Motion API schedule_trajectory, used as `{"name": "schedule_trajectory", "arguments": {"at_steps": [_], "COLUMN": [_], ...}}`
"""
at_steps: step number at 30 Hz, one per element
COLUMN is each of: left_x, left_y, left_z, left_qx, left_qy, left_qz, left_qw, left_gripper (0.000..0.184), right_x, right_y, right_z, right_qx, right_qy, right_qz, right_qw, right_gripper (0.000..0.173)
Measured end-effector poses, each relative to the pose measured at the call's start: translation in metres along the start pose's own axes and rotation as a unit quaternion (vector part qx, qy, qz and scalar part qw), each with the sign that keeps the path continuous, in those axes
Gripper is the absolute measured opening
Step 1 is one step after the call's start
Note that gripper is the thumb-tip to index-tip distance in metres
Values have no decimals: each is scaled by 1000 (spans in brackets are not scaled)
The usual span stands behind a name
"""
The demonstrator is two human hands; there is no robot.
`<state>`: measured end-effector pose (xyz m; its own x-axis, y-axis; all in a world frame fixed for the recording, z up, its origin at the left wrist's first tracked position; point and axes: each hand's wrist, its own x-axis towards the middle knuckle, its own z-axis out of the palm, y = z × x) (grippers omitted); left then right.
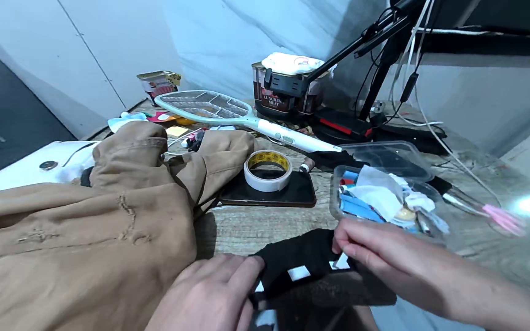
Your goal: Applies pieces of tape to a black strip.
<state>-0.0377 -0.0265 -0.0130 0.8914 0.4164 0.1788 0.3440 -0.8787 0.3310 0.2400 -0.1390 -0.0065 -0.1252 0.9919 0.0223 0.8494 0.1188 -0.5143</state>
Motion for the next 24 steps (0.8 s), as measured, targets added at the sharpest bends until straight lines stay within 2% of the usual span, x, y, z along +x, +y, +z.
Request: {"name": "schedule_trajectory", "arguments": {"at_steps": [6, 9, 11, 12, 16, 19, 24], "left_x": [14, 18, 25, 30, 56, 62, 61], "left_y": [-13, -9, -2, 4, 19, 13, 9], "left_z": [11, 12, 16, 20, 52, 56, 57], "left_qx": [79, 66, 23, -6, -32, -19, -15], "left_qy": [47, 60, 80, 80, 112, 100, 87], "left_qz": [-31, -32, 8, 41, 163, 169, 163], "left_qw": [995, 995, 997, 996, 980, 980, 983], "left_gripper": [27, 24, 23, 25, 27, 25, 27], "right_x": [0, 1, 7, 12, 33, 44, 54], "right_y": [-5, -1, -1, -1, 0, 0, 0], "right_z": [-4, -4, -9, -13, -33, -37, -36], "right_qx": [22, 9, -52, -81, -83, -81, -77], "right_qy": [-24, 39, 97, 100, -42, -111, -153], "right_qz": [38, 4, -8, -7, 53, 81, 76], "right_qw": [999, 999, 994, 992, 994, 987, 982], "right_gripper": [27, 31, 31, 30, 28, 25, 23]}}
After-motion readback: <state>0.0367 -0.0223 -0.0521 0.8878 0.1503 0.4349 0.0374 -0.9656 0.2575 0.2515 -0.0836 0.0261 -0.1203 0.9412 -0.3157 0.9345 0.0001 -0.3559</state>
